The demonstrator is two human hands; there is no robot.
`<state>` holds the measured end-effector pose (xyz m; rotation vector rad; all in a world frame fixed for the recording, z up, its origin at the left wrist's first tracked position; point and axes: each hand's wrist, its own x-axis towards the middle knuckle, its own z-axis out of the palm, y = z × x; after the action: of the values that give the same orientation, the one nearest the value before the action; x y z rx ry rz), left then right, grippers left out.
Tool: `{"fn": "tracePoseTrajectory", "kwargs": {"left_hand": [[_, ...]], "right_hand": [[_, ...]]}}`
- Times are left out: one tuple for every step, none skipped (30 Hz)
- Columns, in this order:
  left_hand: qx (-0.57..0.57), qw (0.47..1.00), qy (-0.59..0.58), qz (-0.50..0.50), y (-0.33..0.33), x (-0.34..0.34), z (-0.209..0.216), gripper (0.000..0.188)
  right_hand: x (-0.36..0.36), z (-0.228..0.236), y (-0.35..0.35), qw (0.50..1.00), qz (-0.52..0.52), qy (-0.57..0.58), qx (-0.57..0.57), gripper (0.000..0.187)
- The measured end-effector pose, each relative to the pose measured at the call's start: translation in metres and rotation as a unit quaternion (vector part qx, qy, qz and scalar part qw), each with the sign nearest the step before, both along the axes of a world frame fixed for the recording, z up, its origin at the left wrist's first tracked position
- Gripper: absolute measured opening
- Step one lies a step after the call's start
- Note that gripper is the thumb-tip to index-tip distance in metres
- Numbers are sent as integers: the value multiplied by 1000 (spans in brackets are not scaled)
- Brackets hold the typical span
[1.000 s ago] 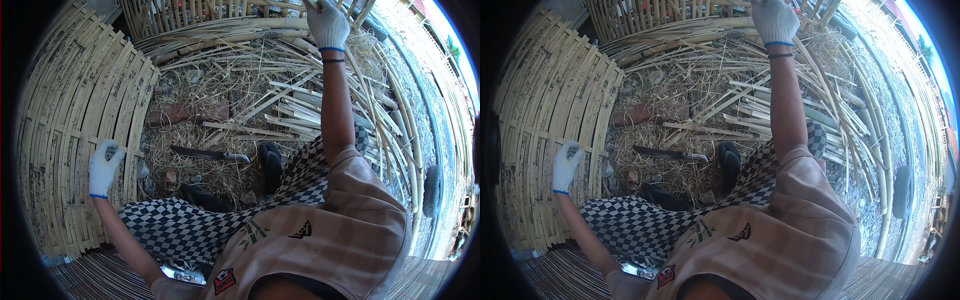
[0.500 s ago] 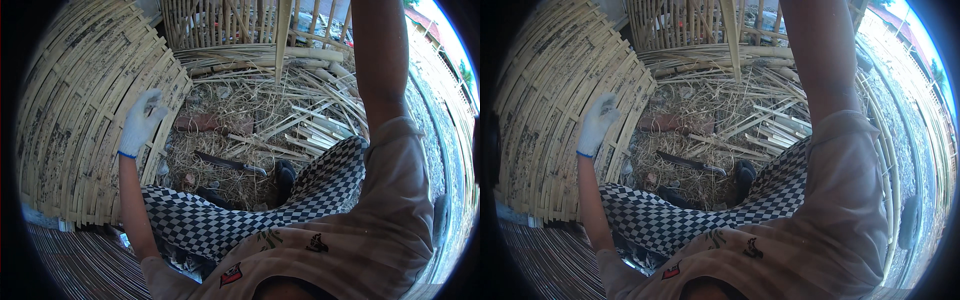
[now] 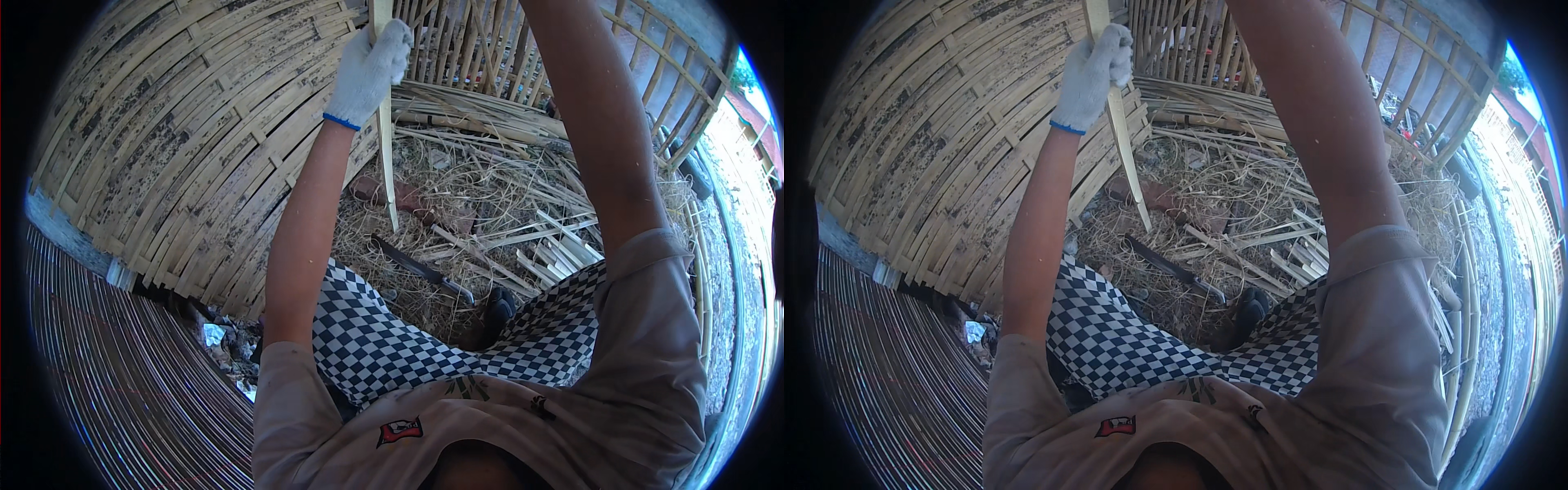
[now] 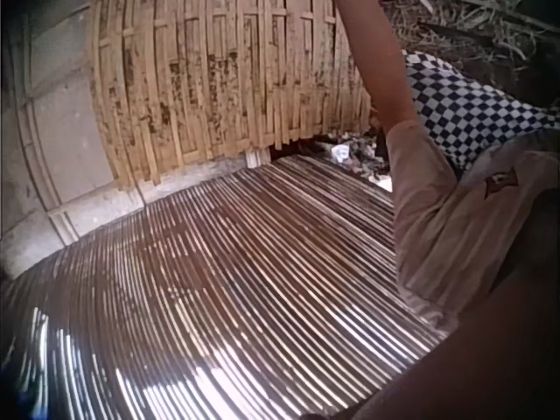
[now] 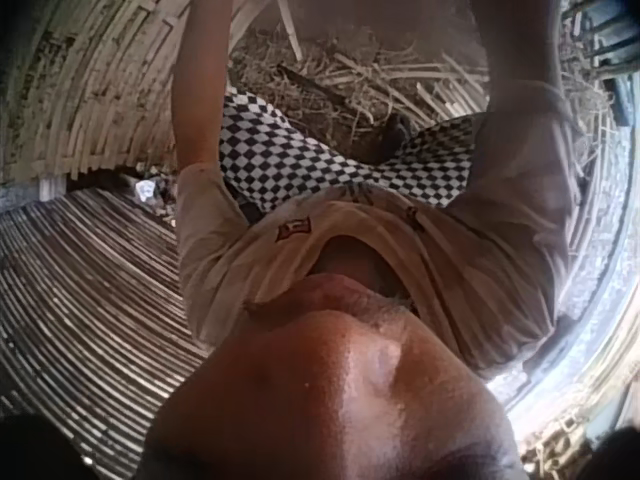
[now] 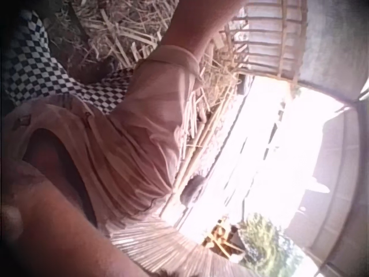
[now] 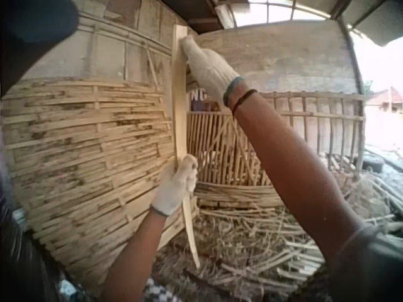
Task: Shaving and smoothing a bamboo strip using a machete.
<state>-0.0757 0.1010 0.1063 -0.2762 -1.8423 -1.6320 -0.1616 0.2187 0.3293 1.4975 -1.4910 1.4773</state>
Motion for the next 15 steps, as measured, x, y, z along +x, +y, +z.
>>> {"fn": "tracePoseTrajectory", "kwargs": {"left_hand": [[22, 998, 24, 52, -3, 2, -2, 39], [13, 997, 46, 60, -9, 5, 0, 39], [64, 989, 77, 107, -16, 6, 4, 31], [114, 975, 109, 155, -23, 7, 8, 25], [118, 974, 106, 162, -31, 9, 14, 25], [125, 972, 128, 155, -40, 12, 21, 22], [131, 969, 151, 148, -48, 11, 29, 19], [129, 968, 153, 153, -54, 7, 39, 19], [119, 963, 151, 191, -60, 3, 47, 19], [109, 956, 147, 230, -64, -1, 55, 19], [91, 942, 160, 282, -67, -8, 62, 21], [90, 940, 162, 287, -68, -11, 65, 21], [98, 944, 159, 273, -71, -14, 68, 25], [103, 948, 160, 257, -71, -17, 69, 28], [107, 952, 162, 238, -72, -19, 68, 32]], "right_hand": [[6, -23, 18, 990, 10, -113, 87, 60], [-6, -44, 16, 996, -34, -70, 54, 54], [-7, -75, 20, 996, -78, -25, 21, 49], [-12, -115, 26, 997, -63, -48, -8, 40], [-18, -161, 32, 989, -67, -116, 61, 45], [-21, -213, 37, 973, -71, -179, 125, 51], [-20, -270, 38, 968, -12, -209, 137, 47], [-18, -328, 43, 922, 37, -312, 227, 44], [-13, -385, 43, 878, 27, -348, 327, 34], [-4, -441, 50, 817, 16, -360, 450, 32], [8, -493, 54, 793, -24, -322, 517, 48], [23, -538, 59, 770, -72, -277, 571, 44], [38, -578, 65, 739, -94, -297, 597, 45], [53, -609, 67, 707, -159, -317, 613, 44], [62, -633, 71, 649, -171, -310, 673, 46]]}}
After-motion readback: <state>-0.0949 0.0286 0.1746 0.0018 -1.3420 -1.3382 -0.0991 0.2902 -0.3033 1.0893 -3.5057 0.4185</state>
